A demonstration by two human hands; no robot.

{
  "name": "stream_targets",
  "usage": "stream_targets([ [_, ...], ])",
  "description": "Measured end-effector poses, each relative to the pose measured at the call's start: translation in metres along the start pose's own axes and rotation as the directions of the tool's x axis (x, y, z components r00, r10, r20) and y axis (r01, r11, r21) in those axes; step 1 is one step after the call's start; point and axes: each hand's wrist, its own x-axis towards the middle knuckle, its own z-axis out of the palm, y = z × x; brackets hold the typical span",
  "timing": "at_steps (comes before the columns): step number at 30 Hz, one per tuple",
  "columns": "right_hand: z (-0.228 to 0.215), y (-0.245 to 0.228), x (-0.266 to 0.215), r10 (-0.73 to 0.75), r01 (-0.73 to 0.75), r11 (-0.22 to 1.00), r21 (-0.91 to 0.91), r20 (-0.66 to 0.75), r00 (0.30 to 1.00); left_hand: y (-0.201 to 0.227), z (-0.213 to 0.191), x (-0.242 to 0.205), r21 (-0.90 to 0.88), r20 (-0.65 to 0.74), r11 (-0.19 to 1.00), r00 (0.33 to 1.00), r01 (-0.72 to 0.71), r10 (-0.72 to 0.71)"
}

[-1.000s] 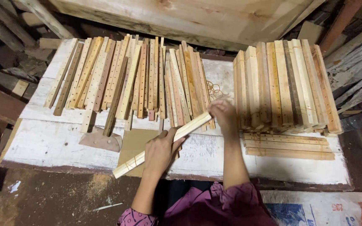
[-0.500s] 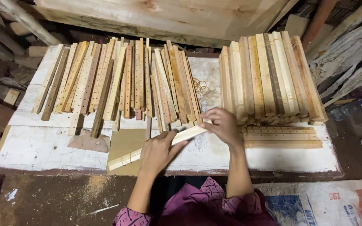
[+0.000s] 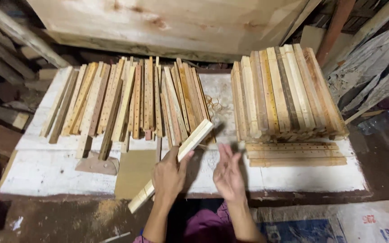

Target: Stacking and organizing wooden slats on a workbench

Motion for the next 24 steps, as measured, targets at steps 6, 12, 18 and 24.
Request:
stream_targets([
  [6, 0.019, -0.037, 0.040, -0.183, -0.142, 0.609, -0.780, -0.313, 0.932, -0.037, 0.019, 0.003, 0.155, 0.118, 0.931, 0.942, -0.330, 0.314],
  [12, 0.060, -0.048, 0.080, 0.175, -0.291, -0.039, -0.956, -0.294, 0.940, -0.030, -0.008, 0.012, 0.133, 0.246, 0.812, 0.813, -0.568, 0.528],
  [18, -0.011, -0.041, 0.083, 0.233, -0.336, 0.457, -0.823, -0.254, 0.939, -0.037, -0.001, 0.008, -0.136, 0.107, 0.907, 0.904, -0.398, 0.413],
  [24, 0.065, -0.032, 0.086, -0.181, 0.022, -0.078, -0.997, 0.036, 0.983, -0.008, -0.030, 0.019, -0.209, 0.224, 0.978, 0.973, -0.009, 0.057],
])
